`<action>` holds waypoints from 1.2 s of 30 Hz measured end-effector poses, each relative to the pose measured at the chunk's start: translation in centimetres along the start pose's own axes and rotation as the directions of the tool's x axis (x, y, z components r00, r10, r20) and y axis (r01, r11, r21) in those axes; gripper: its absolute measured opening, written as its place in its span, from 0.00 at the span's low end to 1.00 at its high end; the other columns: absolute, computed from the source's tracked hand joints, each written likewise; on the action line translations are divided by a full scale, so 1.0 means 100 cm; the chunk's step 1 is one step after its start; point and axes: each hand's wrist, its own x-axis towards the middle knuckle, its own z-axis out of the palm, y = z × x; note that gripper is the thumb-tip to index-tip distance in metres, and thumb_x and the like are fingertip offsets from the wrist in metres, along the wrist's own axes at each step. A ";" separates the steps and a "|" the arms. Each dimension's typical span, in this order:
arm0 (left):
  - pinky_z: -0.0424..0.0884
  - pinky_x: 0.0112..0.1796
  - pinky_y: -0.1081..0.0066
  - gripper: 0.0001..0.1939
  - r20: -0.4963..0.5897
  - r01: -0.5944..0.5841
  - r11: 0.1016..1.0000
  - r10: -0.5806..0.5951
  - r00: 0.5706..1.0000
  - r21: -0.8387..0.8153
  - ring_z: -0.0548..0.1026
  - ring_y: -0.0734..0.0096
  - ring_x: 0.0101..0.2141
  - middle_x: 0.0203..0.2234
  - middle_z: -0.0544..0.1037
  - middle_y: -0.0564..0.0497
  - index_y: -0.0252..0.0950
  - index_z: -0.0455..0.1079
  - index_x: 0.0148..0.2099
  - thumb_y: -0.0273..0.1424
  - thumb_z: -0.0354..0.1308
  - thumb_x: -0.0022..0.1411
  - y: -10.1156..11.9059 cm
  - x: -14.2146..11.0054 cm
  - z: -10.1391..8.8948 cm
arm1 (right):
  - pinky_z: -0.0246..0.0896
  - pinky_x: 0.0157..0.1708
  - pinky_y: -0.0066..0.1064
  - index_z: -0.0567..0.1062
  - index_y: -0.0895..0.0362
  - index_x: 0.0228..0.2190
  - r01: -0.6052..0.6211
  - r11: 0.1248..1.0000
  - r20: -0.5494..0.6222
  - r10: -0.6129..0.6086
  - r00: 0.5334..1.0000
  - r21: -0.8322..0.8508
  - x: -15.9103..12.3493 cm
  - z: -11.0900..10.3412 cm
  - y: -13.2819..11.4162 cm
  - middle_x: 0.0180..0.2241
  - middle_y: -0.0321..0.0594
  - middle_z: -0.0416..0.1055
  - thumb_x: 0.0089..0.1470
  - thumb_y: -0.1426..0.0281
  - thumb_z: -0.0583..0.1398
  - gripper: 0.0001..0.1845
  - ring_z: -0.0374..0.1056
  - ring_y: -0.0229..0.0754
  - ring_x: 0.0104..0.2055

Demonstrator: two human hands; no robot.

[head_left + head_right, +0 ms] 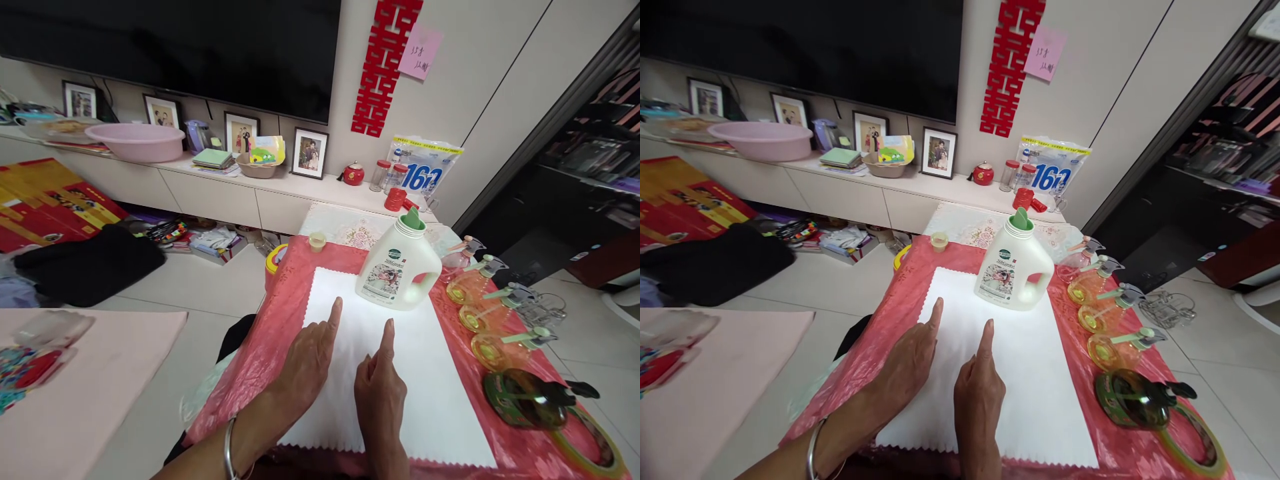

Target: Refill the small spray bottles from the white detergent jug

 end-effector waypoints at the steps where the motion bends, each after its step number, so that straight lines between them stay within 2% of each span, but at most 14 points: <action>1: 0.76 0.36 0.68 0.43 0.000 -0.002 1.000 0.002 1.000 0.007 0.73 0.71 0.28 0.27 0.70 0.56 0.34 0.18 0.75 0.16 0.41 0.70 0.000 -0.001 -0.001 | 0.48 0.20 0.25 0.44 0.61 0.73 -0.007 1.000 0.003 0.007 1.000 0.003 -0.001 0.001 0.000 0.27 0.33 0.70 0.64 0.77 0.44 0.38 0.61 0.37 0.18; 6: 0.76 0.36 0.69 0.42 -0.026 -0.021 0.999 0.022 0.999 0.049 0.75 0.69 0.29 0.28 0.72 0.54 0.31 0.20 0.76 0.17 0.42 0.71 0.002 -0.001 -0.005 | 0.46 0.21 0.26 0.43 0.59 0.74 -0.039 0.999 0.015 0.039 0.999 -0.004 -0.004 0.003 0.000 0.25 0.32 0.68 0.64 0.77 0.44 0.39 0.60 0.38 0.18; 11: 0.74 0.34 0.71 0.41 0.019 -0.023 0.998 0.024 1.000 -0.057 0.72 0.72 0.27 0.27 0.72 0.55 0.32 0.19 0.75 0.18 0.40 0.71 0.000 -0.003 0.005 | 0.46 0.21 0.26 0.44 0.59 0.73 -0.057 0.998 0.030 0.057 0.998 0.004 -0.007 0.006 0.003 0.24 0.32 0.67 0.63 0.76 0.44 0.39 0.60 0.39 0.18; 16: 0.74 0.37 0.68 0.41 0.033 -0.011 1.000 0.011 0.999 0.000 0.73 0.71 0.30 0.29 0.73 0.53 0.32 0.21 0.76 0.16 0.40 0.69 0.000 -0.006 0.011 | 0.46 0.22 0.27 0.47 0.59 0.73 -0.112 0.994 0.066 0.110 0.992 0.018 -0.012 0.010 0.006 0.24 0.33 0.67 0.64 0.73 0.44 0.38 0.60 0.40 0.19; 20: 0.73 0.36 0.68 0.41 0.036 -0.025 0.999 0.027 0.999 -0.030 0.72 0.71 0.29 0.29 0.73 0.53 0.31 0.20 0.76 0.16 0.38 0.69 0.002 -0.003 0.004 | 0.46 0.21 0.26 0.44 0.58 0.74 -0.066 0.998 0.046 0.064 0.997 0.026 -0.007 0.005 0.004 0.26 0.32 0.68 0.64 0.75 0.44 0.39 0.60 0.38 0.18; 24: 0.73 0.35 0.68 0.39 0.030 -0.050 0.999 0.050 0.998 0.007 0.72 0.71 0.29 0.30 0.74 0.52 0.28 0.20 0.75 0.17 0.40 0.71 0.002 -0.002 -0.002 | 0.47 0.20 0.25 0.42 0.59 0.73 -0.004 1.000 0.033 0.003 0.999 0.029 -0.002 -0.001 0.001 0.27 0.32 0.70 0.63 0.77 0.44 0.40 0.61 0.37 0.18; 32: 0.73 0.35 0.68 0.42 0.065 -0.027 0.996 0.033 0.997 -0.089 0.73 0.71 0.30 0.31 0.73 0.53 0.32 0.15 0.75 0.15 0.39 0.70 0.002 0.000 -0.002 | 0.47 0.20 0.25 0.46 0.64 0.72 -0.002 1.000 0.060 0.002 0.998 0.003 -0.001 -0.002 -0.001 0.22 0.31 0.65 0.63 0.77 0.44 0.38 0.60 0.38 0.17; 36: 0.74 0.37 0.67 0.42 0.095 -0.017 0.994 0.028 0.995 -0.111 0.73 0.70 0.32 0.33 0.74 0.52 0.34 0.16 0.75 0.15 0.39 0.70 0.002 0.000 -0.007 | 0.47 0.19 0.25 0.48 0.65 0.71 0.000 1.000 0.069 0.002 0.998 -0.019 0.000 -0.003 -0.003 0.21 0.31 0.65 0.62 0.77 0.44 0.38 0.60 0.38 0.17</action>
